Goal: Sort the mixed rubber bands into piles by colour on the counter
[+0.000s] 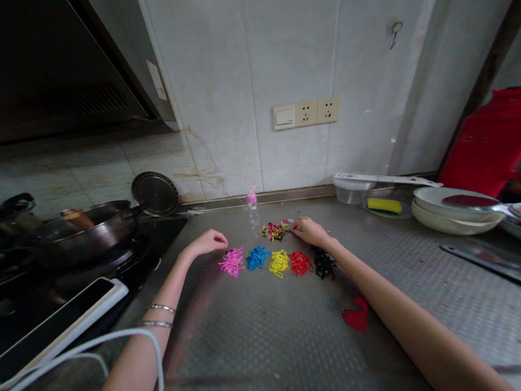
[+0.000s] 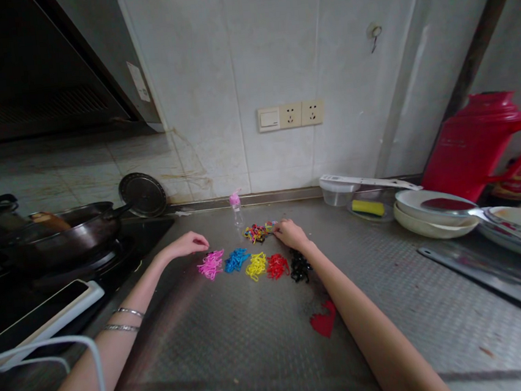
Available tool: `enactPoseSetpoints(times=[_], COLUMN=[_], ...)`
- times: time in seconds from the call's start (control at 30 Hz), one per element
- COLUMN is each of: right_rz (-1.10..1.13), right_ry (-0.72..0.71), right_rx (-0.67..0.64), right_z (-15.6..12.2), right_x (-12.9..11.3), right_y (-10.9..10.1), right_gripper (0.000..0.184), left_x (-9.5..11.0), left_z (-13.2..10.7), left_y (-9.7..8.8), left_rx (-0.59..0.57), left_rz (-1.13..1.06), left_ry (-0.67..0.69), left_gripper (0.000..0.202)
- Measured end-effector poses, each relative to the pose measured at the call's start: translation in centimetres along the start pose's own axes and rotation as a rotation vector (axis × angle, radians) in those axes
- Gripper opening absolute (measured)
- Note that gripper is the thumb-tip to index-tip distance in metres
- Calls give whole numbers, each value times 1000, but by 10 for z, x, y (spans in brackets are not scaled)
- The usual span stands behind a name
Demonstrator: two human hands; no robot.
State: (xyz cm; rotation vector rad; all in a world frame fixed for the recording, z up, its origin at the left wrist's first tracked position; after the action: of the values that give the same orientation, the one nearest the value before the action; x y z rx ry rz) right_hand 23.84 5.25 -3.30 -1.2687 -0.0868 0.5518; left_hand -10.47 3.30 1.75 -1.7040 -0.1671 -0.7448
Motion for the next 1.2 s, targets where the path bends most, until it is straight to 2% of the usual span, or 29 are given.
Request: enactPoseSetpoints(times=[0.2,0.77,1.07,1.2], right_rz=[-12,-71,-72,-64], right_ry=[14,7,8,28], right_rx=[-4,41,28,63], right_z=[0,-3,-4,-2], right_x=[0,-5,-6,-2], right_y=[1,4,0,-8], right_gripper=[23,20,20,22], left_x=[-1,-11,-13,-17], left_z=[1,5,5,6], left_y=[2,7,7,3], left_rx=[50,-59,-12,45], left_rz=[-26,13,24,10], left_ry=[-4,4,-3,11], left_gripper=[30,24,21,20])
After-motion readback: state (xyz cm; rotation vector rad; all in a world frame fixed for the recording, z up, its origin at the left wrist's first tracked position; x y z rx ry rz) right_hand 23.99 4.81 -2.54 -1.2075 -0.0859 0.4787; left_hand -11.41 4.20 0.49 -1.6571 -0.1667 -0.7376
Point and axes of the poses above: each hand's wrist, its own z-axis towards the middle knuckle, its own y-axis out of the palm, x = y × z, the point moved 1 cm from there along z, towards the middle knuckle, and after that the axes turned 4 degrees about -y, right-handed, at the moved point
